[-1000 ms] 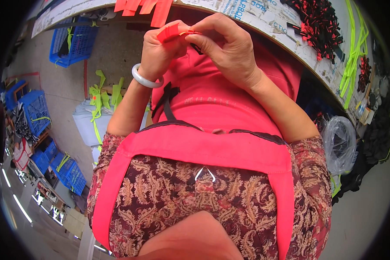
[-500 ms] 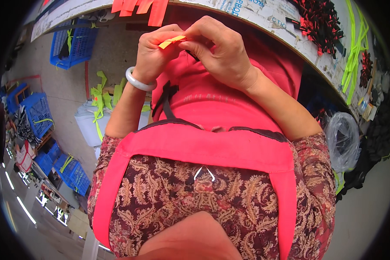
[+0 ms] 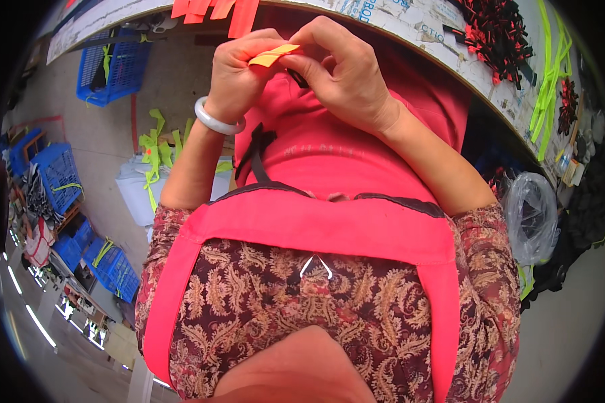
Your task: Attaching black plastic clips to red fabric strips using a small hook tool at a workshop bench.
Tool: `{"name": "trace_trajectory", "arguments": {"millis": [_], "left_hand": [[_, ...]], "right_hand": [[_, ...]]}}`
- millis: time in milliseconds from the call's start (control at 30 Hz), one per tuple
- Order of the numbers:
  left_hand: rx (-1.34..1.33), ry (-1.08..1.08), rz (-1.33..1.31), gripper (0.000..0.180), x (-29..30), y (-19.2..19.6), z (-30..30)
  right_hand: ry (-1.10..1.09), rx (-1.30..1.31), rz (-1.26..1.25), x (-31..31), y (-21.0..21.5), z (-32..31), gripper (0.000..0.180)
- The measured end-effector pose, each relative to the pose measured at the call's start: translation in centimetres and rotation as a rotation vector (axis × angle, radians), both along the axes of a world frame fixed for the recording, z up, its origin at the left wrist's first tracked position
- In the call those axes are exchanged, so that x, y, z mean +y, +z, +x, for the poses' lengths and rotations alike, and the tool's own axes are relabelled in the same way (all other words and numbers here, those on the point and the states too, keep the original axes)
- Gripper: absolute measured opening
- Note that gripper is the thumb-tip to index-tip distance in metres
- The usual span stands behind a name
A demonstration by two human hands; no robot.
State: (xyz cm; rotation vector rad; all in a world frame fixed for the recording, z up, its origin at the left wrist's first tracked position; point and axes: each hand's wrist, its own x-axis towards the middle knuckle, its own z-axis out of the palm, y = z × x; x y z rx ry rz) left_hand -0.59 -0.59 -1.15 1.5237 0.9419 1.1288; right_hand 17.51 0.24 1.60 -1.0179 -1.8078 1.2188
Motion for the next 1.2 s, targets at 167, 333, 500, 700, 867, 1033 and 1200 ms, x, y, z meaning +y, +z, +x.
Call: {"name": "trace_trajectory", "arguments": {"millis": [167,333,500,700,867,1033,1200], "left_hand": [[0.254,-0.003,0.122,0.018,0.3,1.0,0.1],[0.118,-0.070,-0.131,0.019,0.9,2.3,-1.1],[0.068,-0.076,0.021,0.006,1.0,1.3,-0.9],[-0.013,-0.093,0.101,0.006,0.5,3.2,2.2],[-0.149,0.147,-0.129,0.004,0.8,3.3,-0.6],[-0.333,0.361,-0.418,0.012,0.6,2.6,-5.1],[-0.208,0.317,-0.393,0.010,0.0,2.5,-4.0]], "right_hand": [[-0.002,0.099,-0.061,-0.2,-1.6,0.6,0.013],[0.039,0.186,-0.129,0.6,-1.2,1.1,0.013],[0.073,0.050,-0.108,0.5,-0.9,1.2,0.012],[0.168,0.145,-0.003,-1.5,-5.1,0.0,0.023],[0.246,0.072,-0.383,0.1,-2.2,-1.1,0.021],[0.203,0.268,-0.457,5.8,1.4,-3.0,0.024],[0.096,0.361,-0.314,18.0,4.6,-6.3,0.025]]}}
